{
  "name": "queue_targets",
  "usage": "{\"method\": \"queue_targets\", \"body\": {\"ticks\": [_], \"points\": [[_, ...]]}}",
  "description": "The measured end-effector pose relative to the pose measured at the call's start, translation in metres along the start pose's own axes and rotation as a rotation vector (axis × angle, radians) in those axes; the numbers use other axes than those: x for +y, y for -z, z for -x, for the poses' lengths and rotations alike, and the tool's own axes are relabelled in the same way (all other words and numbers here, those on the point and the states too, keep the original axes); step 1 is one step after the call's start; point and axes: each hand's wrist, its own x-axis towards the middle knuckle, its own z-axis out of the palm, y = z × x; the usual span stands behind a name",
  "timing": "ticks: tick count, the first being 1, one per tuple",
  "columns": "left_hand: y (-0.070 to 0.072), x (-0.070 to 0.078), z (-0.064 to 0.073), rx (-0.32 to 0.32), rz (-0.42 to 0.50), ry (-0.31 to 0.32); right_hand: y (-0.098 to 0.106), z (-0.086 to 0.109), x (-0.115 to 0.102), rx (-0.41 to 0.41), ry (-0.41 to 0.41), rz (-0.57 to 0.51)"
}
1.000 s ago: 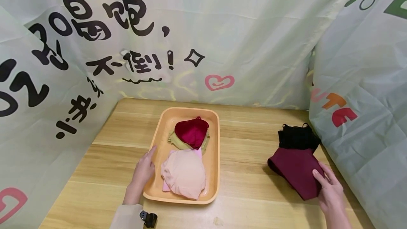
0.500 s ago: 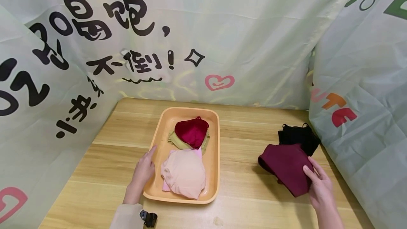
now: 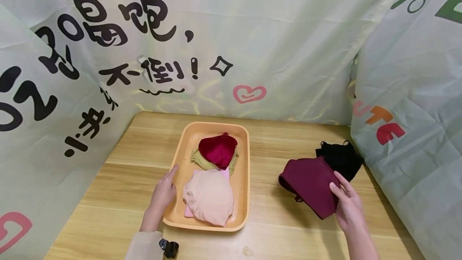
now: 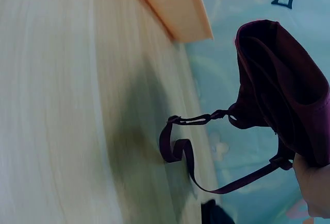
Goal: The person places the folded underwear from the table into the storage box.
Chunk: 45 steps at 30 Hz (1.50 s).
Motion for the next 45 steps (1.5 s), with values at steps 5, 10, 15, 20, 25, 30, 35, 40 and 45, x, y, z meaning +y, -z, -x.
{"method": "queue_targets", "body": {"ticks": [5, 10, 15, 20, 25, 30, 35, 40, 45], "points": [[0.001, 0.000, 0.000, -0.005, 0.006, 0.014, -0.013, 0.000, 0.007, -0.050, 0.004, -0.003], [0.001, 0.000, 0.000, -0.013, 0.014, 0.029, -0.024, 0.000, 0.014, -0.075, -0.007, -0.009], [0.000, 0.000, 0.000, -0.014, 0.020, 0.032, -0.035, 0.001, 0.020, -0.081, -0.018, -0.012], [0.000, 0.000, 0.000, 0.006, 0.022, 0.021, -0.045, 0.002, 0.025, -0.082, -0.015, -0.036], [0.000, 0.001, 0.001, 0.004, 0.026, 0.019, -0.056, 0.004, 0.032, -0.072, -0.028, -0.044], [0.000, 0.002, 0.001, 0.006, 0.014, 0.017, -0.067, 0.004, 0.038, -0.073, -0.045, -0.039], [0.000, 0.002, 0.001, 0.010, 0.015, 0.015, -0.076, 0.004, 0.044, -0.083, -0.053, -0.037], [0.000, 0.002, 0.001, 0.018, 0.016, 0.012, -0.085, 0.003, 0.048, -0.089, -0.063, -0.009], [-0.001, 0.001, 0.001, 0.023, 0.010, 0.006, -0.093, 0.002, 0.052, -0.077, -0.075, 0.012]]}}
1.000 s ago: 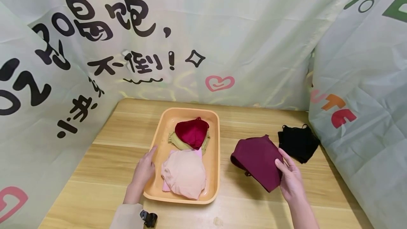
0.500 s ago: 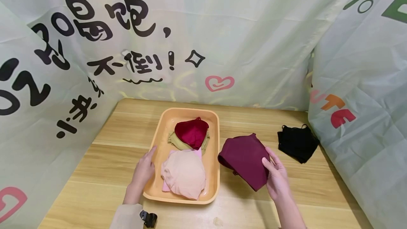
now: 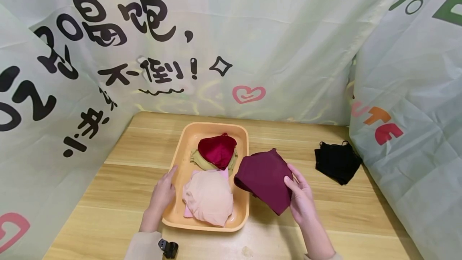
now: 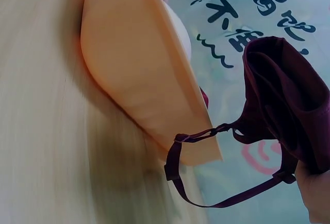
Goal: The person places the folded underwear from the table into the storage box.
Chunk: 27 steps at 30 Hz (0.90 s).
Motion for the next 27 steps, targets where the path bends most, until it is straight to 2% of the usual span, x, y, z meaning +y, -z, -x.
{"method": "queue_targets", "body": {"ticks": [27], "points": [[0.000, -0.002, -0.001, 0.011, -0.007, -0.016, -0.036, -0.007, 0.022, 0.001, -0.069, 0.026]]}}
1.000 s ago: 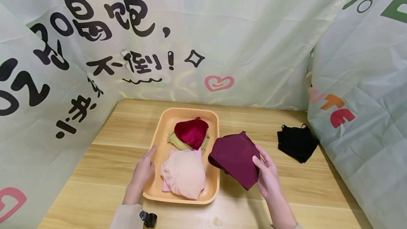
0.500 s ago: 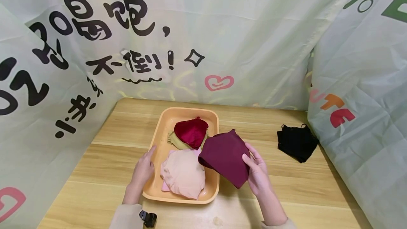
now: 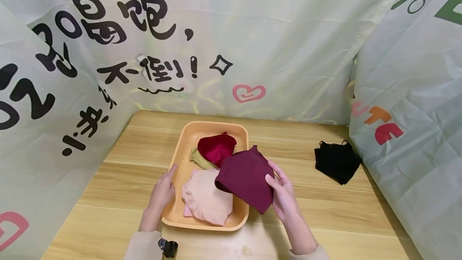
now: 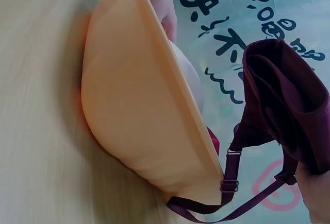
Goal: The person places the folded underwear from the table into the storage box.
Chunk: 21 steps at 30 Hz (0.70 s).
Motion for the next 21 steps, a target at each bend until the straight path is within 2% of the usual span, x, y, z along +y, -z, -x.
{"method": "queue_targets", "body": {"ticks": [11, 15, 16, 17, 21], "points": [[0.000, 0.000, 0.000, -0.007, 0.002, 0.002, -0.010, 0.000, 0.012, -0.054, 0.006, 0.019], [0.000, 0.000, 0.000, -0.014, 0.005, 0.004, -0.010, -0.002, 0.021, -0.117, 0.042, 0.052], [0.001, 0.000, 0.000, -0.014, 0.005, 0.004, 0.001, -0.010, 0.033, -0.164, 0.064, 0.032], [0.001, 0.000, 0.000, -0.013, 0.003, 0.004, 0.000, -0.010, 0.034, -0.180, 0.067, 0.034], [0.001, 0.000, 0.000, -0.006, -0.001, 0.002, -0.005, -0.008, 0.038, -0.198, 0.051, 0.036]]}}
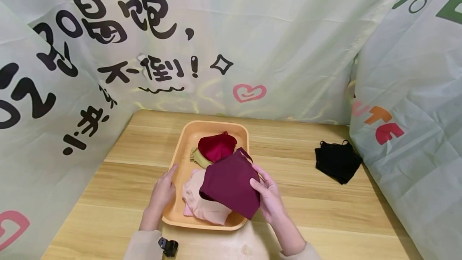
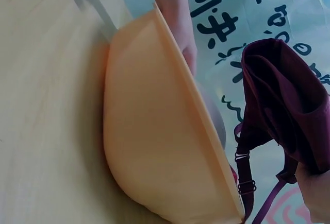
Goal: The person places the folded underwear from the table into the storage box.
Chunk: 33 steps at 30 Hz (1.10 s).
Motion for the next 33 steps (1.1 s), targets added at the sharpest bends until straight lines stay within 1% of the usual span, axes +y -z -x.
{"method": "queue_targets", "body": {"ticks": [1, 2, 5, 8, 11, 16, 22, 27, 33], "points": [[0.000, 0.000, 0.000, 0.001, -0.002, 0.000, -0.002, 0.000, 0.000, 0.007, -0.010, -0.003], [0.000, 0.000, 0.000, 0.002, -0.002, 0.001, -0.016, 0.006, -0.010, 0.046, -0.042, 0.018], [0.000, 0.001, 0.000, 0.004, -0.003, -0.002, -0.023, 0.008, -0.009, 0.080, -0.090, 0.021], [0.000, 0.001, 0.000, 0.007, -0.006, -0.006, -0.029, 0.009, -0.007, 0.093, -0.126, 0.026], [0.000, 0.001, 0.000, -0.003, -0.002, 0.002, -0.034, 0.010, -0.004, 0.090, -0.141, 0.038], [0.001, 0.002, 0.000, -0.020, 0.007, 0.014, -0.039, 0.012, 0.001, 0.056, -0.141, 0.048], [0.001, 0.001, 0.000, -0.020, 0.022, 0.005, -0.044, 0.013, 0.005, 0.007, -0.154, 0.055], [0.000, -0.001, 0.000, -0.002, 0.014, -0.004, -0.050, 0.013, 0.007, -0.013, -0.156, 0.059], [0.000, -0.001, -0.001, 0.015, 0.005, -0.017, -0.054, 0.012, 0.010, -0.087, -0.133, 0.045]]}}
